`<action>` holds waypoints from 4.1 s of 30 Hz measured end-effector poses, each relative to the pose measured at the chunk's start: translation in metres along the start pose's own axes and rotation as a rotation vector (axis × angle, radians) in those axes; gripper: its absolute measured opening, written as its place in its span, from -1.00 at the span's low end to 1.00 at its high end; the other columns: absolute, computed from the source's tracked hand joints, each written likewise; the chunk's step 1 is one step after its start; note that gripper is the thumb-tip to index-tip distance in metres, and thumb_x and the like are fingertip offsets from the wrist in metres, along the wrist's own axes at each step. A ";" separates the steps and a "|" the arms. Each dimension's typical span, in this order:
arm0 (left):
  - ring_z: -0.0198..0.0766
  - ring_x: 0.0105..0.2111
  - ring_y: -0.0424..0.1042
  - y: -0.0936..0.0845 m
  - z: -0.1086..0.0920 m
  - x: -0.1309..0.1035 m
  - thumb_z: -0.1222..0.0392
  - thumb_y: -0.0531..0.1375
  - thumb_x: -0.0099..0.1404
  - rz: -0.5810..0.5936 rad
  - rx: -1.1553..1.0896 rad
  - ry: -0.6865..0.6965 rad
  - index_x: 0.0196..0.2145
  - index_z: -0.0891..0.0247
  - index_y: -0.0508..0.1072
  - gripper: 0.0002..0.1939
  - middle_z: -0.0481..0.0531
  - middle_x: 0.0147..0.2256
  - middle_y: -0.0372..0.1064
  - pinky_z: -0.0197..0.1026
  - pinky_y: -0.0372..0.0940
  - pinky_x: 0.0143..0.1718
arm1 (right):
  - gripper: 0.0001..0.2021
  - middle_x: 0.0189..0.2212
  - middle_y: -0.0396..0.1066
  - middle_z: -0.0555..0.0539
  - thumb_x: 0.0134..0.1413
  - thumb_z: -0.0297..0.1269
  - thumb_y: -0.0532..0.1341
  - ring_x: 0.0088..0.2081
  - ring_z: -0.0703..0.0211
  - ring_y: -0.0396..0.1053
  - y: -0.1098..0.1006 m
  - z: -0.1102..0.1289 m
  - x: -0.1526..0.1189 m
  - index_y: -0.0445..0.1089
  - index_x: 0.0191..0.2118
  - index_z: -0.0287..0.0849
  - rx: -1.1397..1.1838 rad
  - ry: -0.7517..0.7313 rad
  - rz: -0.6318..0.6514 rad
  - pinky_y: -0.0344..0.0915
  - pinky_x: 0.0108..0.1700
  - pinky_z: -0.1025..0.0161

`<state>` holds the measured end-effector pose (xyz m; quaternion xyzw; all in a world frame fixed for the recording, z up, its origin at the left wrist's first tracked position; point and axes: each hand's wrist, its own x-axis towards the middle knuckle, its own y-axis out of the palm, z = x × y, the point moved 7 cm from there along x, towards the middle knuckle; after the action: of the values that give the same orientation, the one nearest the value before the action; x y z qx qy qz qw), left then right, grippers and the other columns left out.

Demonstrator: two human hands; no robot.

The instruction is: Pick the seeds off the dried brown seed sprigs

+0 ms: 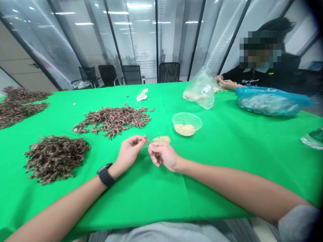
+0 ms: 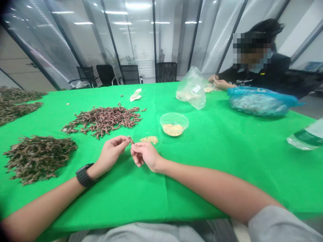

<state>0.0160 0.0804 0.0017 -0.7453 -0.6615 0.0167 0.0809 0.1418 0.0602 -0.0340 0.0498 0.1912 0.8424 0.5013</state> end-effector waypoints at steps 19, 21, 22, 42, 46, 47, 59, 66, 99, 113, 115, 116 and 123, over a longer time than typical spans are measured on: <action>-0.32 -0.49 0.20 -0.002 -0.010 -0.005 0.16 0.23 0.27 -0.017 0.462 0.353 -0.34 0.21 0.52 -0.90 -0.06 -0.51 0.31 -0.29 0.13 -0.40 | -0.69 -0.78 0.17 0.10 0.32 -0.29 0.01 -0.75 0.35 0.06 0.014 -0.003 -0.009 0.28 -0.47 -0.21 0.480 0.254 -0.007 0.00 -0.55 0.31; -0.30 -0.47 0.20 -0.003 -0.017 -0.006 0.19 0.25 0.26 0.033 0.520 0.435 -0.30 0.18 0.55 -0.92 -0.03 -0.48 0.29 -0.27 0.15 -0.34 | -0.67 -0.78 0.12 0.12 0.33 -0.31 -0.02 -0.75 0.37 0.03 0.014 0.001 -0.010 0.27 -0.48 -0.21 0.532 0.278 0.014 -0.03 -0.57 0.32; -0.28 -0.46 0.21 -0.003 -0.019 -0.006 0.19 0.26 0.26 0.069 0.546 0.468 -0.27 0.17 0.57 -0.90 -0.02 -0.47 0.30 -0.26 0.16 -0.32 | -0.67 -0.79 0.10 0.13 0.33 -0.32 -0.02 -0.76 0.37 0.01 0.014 0.003 -0.011 0.26 -0.48 -0.20 0.552 0.290 0.019 -0.05 -0.58 0.33; -0.48 -0.60 -0.06 0.007 0.009 -0.001 0.03 0.35 0.19 0.135 -0.254 -0.177 -0.45 0.35 0.43 -0.69 -0.17 -0.60 0.04 -0.34 -0.09 -0.57 | -0.61 -0.76 0.32 0.07 0.07 0.05 0.23 -0.76 0.34 0.26 0.005 0.005 -0.001 0.29 -0.51 -0.19 -0.113 -0.049 0.043 0.00 -0.70 0.41; -0.50 -0.60 -0.10 0.006 0.010 -0.002 0.09 0.39 0.14 0.137 -0.300 -0.255 -0.45 0.37 0.45 -0.72 -0.17 -0.58 0.01 -0.36 -0.14 -0.61 | -0.62 -0.76 0.33 0.07 0.06 0.05 0.23 -0.76 0.35 0.26 0.004 0.002 0.000 0.30 -0.51 -0.19 -0.128 -0.037 0.040 0.00 -0.70 0.42; -0.51 -0.60 -0.10 0.006 0.011 -0.002 0.11 0.39 0.12 0.139 -0.307 -0.271 -0.45 0.38 0.46 -0.72 -0.17 -0.57 0.01 -0.36 -0.15 -0.61 | -0.62 -0.76 0.33 0.07 0.05 0.05 0.23 -0.76 0.34 0.26 0.004 0.001 0.001 0.29 -0.51 -0.19 -0.133 -0.035 0.039 0.00 -0.70 0.42; -0.52 -0.61 0.01 0.000 0.007 -0.001 0.11 0.45 0.00 0.083 -0.253 -0.292 -0.45 0.39 0.51 -0.70 -0.10 -0.55 0.24 -0.36 -0.07 -0.59 | -0.63 -0.76 0.33 0.07 0.06 0.02 0.23 -0.76 0.35 0.26 0.004 0.002 0.000 0.30 -0.52 -0.20 -0.126 -0.002 0.065 -0.01 -0.70 0.42; -0.46 -0.57 0.15 -0.003 0.001 0.001 0.01 0.41 0.08 0.030 -0.064 -0.072 -0.36 0.36 0.54 -0.67 -0.04 -0.50 0.39 -0.34 0.04 -0.53 | -0.64 -0.76 0.34 0.05 0.06 -0.01 0.24 -0.76 0.32 0.28 0.003 0.000 0.001 0.30 -0.52 -0.20 -0.051 0.032 0.087 -0.04 -0.71 0.42; -0.33 -0.54 0.21 -0.008 -0.005 -0.003 0.10 0.28 0.22 -0.060 0.327 0.217 -0.35 0.28 0.61 -0.81 -0.02 -0.53 0.39 -0.29 0.07 -0.48 | -0.73 -0.76 0.28 0.07 0.12 -0.13 0.20 -0.74 0.29 0.22 0.003 -0.004 0.000 0.29 -0.48 -0.20 0.198 0.160 0.017 0.03 -0.64 0.34; -0.27 -0.46 0.22 -0.013 -0.022 -0.001 0.11 0.34 0.16 -0.028 0.321 0.282 -0.32 0.20 0.60 -0.85 0.03 -0.46 0.37 -0.26 0.13 -0.38 | -0.73 -0.74 0.28 0.06 0.18 -0.15 0.17 -0.73 0.30 0.22 0.008 0.005 -0.003 0.28 -0.48 -0.19 0.249 0.125 0.048 0.02 -0.63 0.33; -0.31 -0.50 0.20 -0.011 -0.017 0.000 0.04 0.32 0.19 -0.032 0.223 0.188 -0.35 0.26 0.57 -0.79 0.01 -0.46 0.38 -0.27 0.10 -0.43 | -0.71 -0.74 0.32 0.04 0.13 -0.10 0.20 -0.74 0.27 0.27 0.008 0.007 -0.002 0.28 -0.48 -0.19 0.148 0.065 0.058 -0.04 -0.68 0.35; -0.34 -0.52 0.18 -0.009 -0.013 0.001 0.01 0.31 0.20 -0.013 0.164 0.129 -0.36 0.27 0.56 -0.75 -0.01 -0.48 0.37 -0.28 0.07 -0.46 | -0.70 -0.75 0.32 0.04 0.11 -0.07 0.22 -0.74 0.27 0.27 0.007 0.007 -0.002 0.29 -0.49 -0.19 0.114 0.044 0.060 -0.06 -0.69 0.36; -0.45 -0.61 -0.03 0.001 0.009 0.004 0.04 0.34 0.19 0.134 -0.178 -0.115 -0.36 0.31 0.49 -0.74 -0.17 -0.62 0.08 -0.32 -0.10 -0.56 | -0.63 -0.75 0.35 0.05 0.09 0.02 0.22 -0.74 0.30 0.29 0.006 0.006 -0.001 0.28 -0.51 -0.18 -0.116 -0.045 0.059 0.01 -0.70 0.40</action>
<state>0.0160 0.0848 -0.0066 -0.7900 -0.6125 0.0061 -0.0246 0.1390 0.0585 -0.0258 0.0454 0.1290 0.8652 0.4824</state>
